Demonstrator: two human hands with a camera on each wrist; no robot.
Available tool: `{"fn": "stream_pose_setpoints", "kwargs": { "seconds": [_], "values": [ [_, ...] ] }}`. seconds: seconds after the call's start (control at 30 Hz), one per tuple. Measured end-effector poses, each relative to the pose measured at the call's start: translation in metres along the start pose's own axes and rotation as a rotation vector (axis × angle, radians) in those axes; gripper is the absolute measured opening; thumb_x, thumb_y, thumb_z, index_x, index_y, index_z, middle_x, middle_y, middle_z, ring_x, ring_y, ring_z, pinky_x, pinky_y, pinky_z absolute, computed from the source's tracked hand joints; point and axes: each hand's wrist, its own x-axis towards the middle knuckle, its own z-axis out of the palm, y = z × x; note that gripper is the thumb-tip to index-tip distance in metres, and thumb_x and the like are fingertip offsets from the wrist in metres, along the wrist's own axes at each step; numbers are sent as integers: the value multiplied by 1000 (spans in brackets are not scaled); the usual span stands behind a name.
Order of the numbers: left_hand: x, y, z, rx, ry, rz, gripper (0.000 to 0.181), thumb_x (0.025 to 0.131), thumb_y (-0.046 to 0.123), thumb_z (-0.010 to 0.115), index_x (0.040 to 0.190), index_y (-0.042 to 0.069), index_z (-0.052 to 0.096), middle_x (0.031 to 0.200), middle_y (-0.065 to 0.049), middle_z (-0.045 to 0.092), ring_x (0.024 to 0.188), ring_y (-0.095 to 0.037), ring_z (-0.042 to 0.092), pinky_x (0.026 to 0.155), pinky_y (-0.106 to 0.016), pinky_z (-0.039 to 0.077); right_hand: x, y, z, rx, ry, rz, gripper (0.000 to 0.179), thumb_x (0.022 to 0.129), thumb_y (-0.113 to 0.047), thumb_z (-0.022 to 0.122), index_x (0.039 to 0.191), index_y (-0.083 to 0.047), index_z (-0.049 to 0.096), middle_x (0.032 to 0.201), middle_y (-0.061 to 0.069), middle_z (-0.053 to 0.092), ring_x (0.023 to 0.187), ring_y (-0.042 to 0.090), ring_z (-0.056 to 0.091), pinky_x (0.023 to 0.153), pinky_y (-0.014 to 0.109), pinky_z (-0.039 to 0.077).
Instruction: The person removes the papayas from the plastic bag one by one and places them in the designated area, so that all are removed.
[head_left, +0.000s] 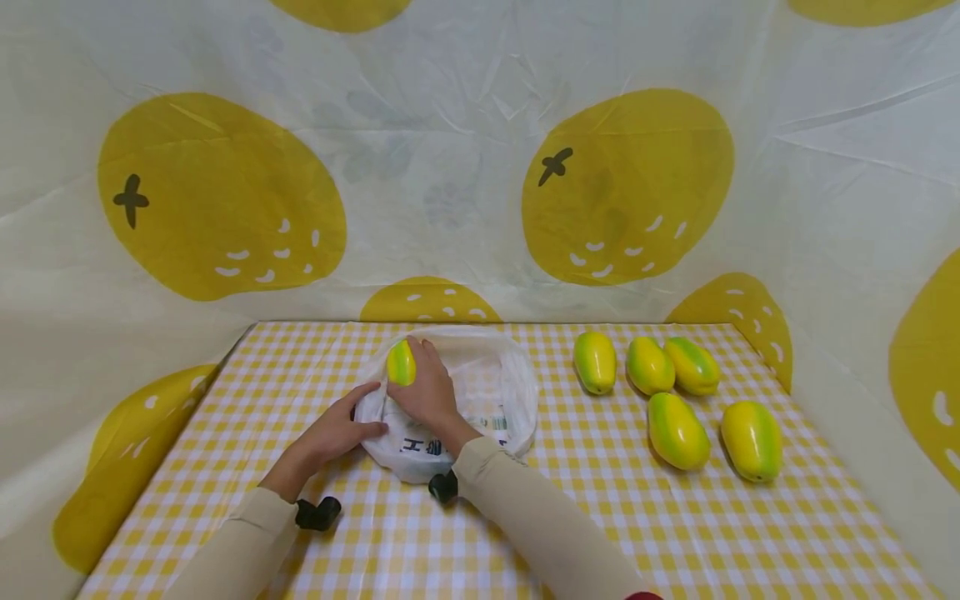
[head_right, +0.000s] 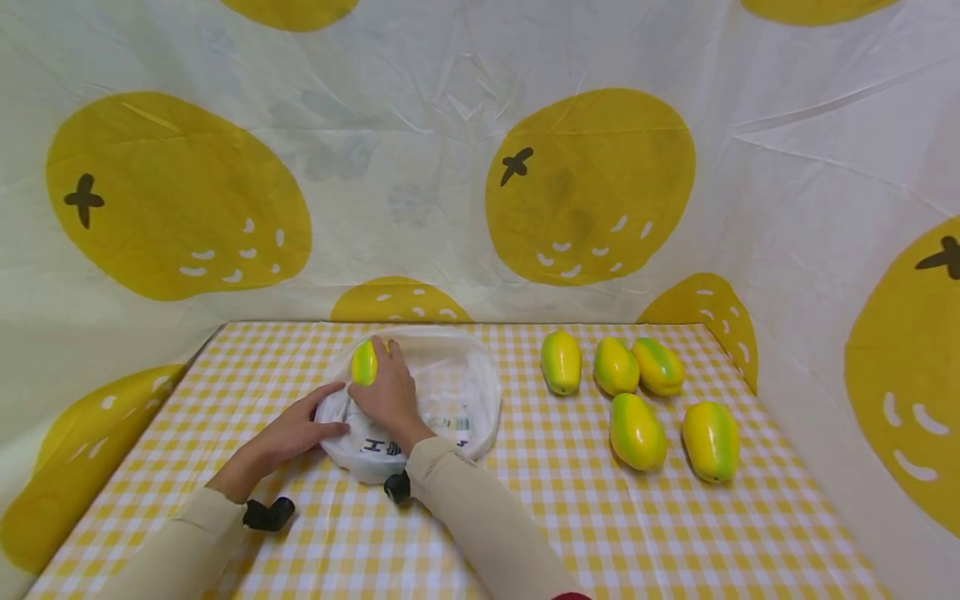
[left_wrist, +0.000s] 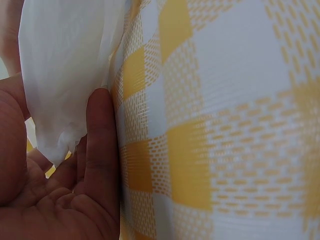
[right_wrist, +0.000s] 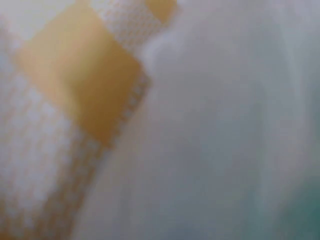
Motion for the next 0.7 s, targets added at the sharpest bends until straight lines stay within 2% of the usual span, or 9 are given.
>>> {"fn": "stream_pose_setpoints", "kwargs": {
  "seconds": [0.3, 0.7],
  "values": [
    [0, 0, 0, 8, -3, -3, 83, 95, 31, 73, 165, 19, 29, 170, -22, 29, 154, -44, 31, 124, -67, 25, -7, 0, -10, 2, -20, -9, 83, 90, -27, 74, 163, -20, 36, 169, 11, 35, 142, 35, 52, 113, 56, 46],
    [-2, 0, -2, -3, -17, 8, 84, 96, 31, 72, 165, 17, 27, 171, -25, 24, 157, -47, 24, 125, -68, 22, -14, 0, -27, 3, -30, -36, 81, 92, -28, 72, 163, -23, 35, 170, 8, 34, 137, 33, 54, 108, 51, 49]
  ]
}}
